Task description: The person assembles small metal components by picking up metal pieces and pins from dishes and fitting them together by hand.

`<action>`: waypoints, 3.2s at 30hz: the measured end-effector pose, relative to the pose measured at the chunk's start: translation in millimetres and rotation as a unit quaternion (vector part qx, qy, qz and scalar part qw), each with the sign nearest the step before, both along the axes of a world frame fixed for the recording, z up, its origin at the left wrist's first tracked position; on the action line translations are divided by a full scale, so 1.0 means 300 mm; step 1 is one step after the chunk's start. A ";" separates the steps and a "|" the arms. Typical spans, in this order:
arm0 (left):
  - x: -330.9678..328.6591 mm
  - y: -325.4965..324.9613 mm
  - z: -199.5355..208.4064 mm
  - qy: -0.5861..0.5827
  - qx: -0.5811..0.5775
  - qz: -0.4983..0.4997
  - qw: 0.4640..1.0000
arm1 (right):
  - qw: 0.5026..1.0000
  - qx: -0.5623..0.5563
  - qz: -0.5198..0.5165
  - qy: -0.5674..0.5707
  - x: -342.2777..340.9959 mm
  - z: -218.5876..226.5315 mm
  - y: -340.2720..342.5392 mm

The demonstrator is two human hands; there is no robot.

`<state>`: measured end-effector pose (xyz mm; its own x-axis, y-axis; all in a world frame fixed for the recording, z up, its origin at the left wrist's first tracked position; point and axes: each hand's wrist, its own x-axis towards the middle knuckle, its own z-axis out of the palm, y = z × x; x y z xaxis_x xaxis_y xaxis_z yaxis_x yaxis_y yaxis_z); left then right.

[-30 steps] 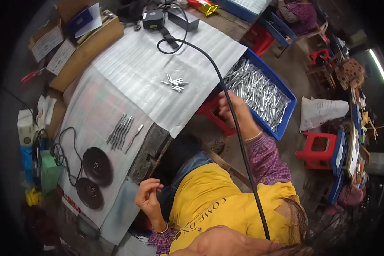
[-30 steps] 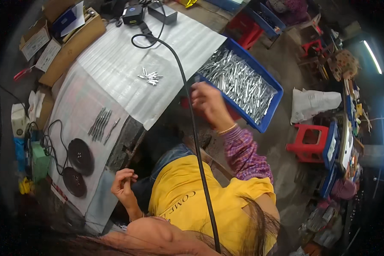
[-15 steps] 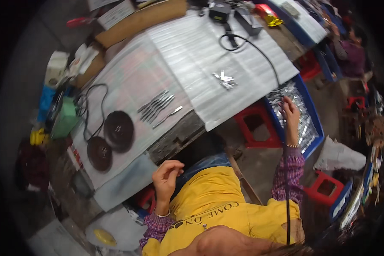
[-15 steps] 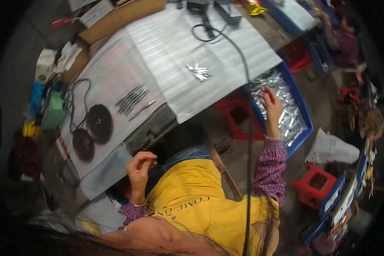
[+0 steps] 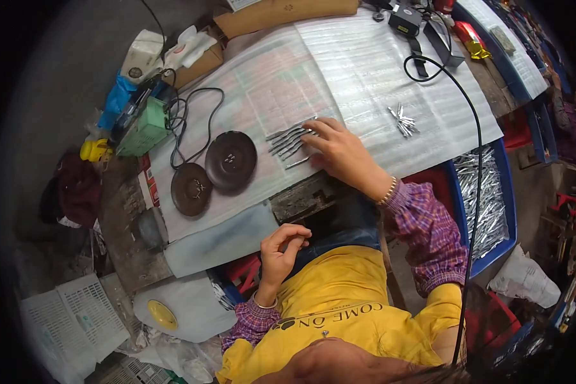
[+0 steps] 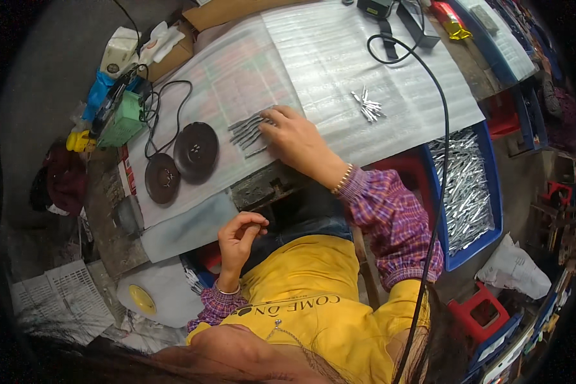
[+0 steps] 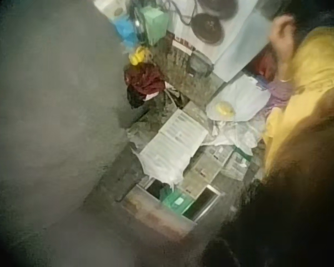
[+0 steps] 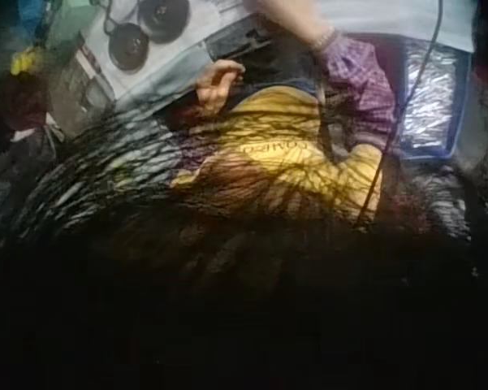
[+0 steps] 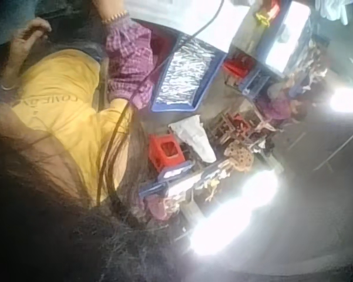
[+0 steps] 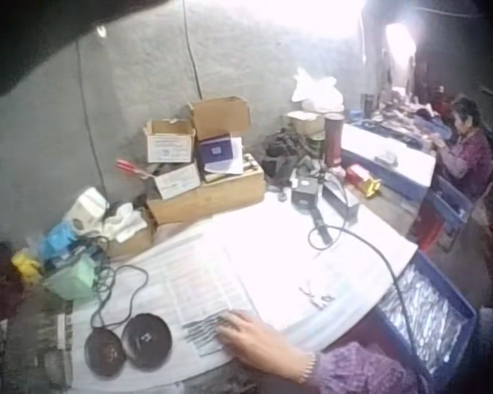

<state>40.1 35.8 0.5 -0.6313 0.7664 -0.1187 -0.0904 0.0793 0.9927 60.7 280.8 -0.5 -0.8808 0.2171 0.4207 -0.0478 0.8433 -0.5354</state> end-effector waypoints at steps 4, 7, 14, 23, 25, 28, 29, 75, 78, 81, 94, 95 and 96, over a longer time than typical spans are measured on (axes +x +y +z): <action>-0.004 -0.021 0.006 -0.011 -0.004 0.007 1.000 | 1.000 0.014 0.010 0.018 -0.039 -0.034 -0.022; -0.021 -0.017 0.004 -0.008 -0.009 0.000 1.000 | 0.999 0.038 -0.016 0.033 -0.020 -0.034 -0.034; -0.082 -0.018 0.070 0.139 -0.034 0.036 0.989 | 0.999 0.037 -0.015 0.001 -0.037 -0.025 -0.034; -0.436 -0.207 0.063 0.485 -0.256 0.170 0.819 | 0.994 -0.081 -0.002 0.073 0.026 0.087 -0.059; -0.461 -0.234 0.026 0.505 -0.273 0.165 0.802 | 0.980 -0.197 0.007 0.043 0.069 0.109 -0.102; -0.465 -0.247 0.012 0.521 -0.298 0.154 0.785 | 0.916 -0.399 0.031 -0.043 0.141 0.116 -0.170; -0.464 -0.246 0.008 0.519 -0.312 0.152 0.781 | 0.900 -0.429 0.043 -0.069 0.158 0.117 -0.192; -0.370 -0.215 0.008 0.125 0.047 0.323 0.937 | 0.646 -0.762 -0.007 -0.036 0.289 -0.014 -0.301; -0.319 -0.192 -0.003 0.083 0.058 0.279 0.955 | 0.636 -0.771 -0.021 -0.031 0.285 -0.002 -0.299; -0.256 -0.156 0.006 0.047 0.041 0.234 0.970 | 0.638 -0.769 -0.019 -0.031 0.287 -0.012 -0.303; -0.080 0.005 0.028 -0.021 0.059 0.062 0.996 | 0.708 -0.704 -0.008 -0.050 0.279 -0.024 -0.354; -0.073 0.012 0.030 -0.034 0.055 0.057 0.996 | 0.719 -0.692 -0.022 -0.065 0.279 -0.022 -0.354; -0.067 0.018 0.033 -0.048 0.051 0.053 0.996 | 0.729 -0.681 0.000 -0.065 0.282 -0.028 -0.347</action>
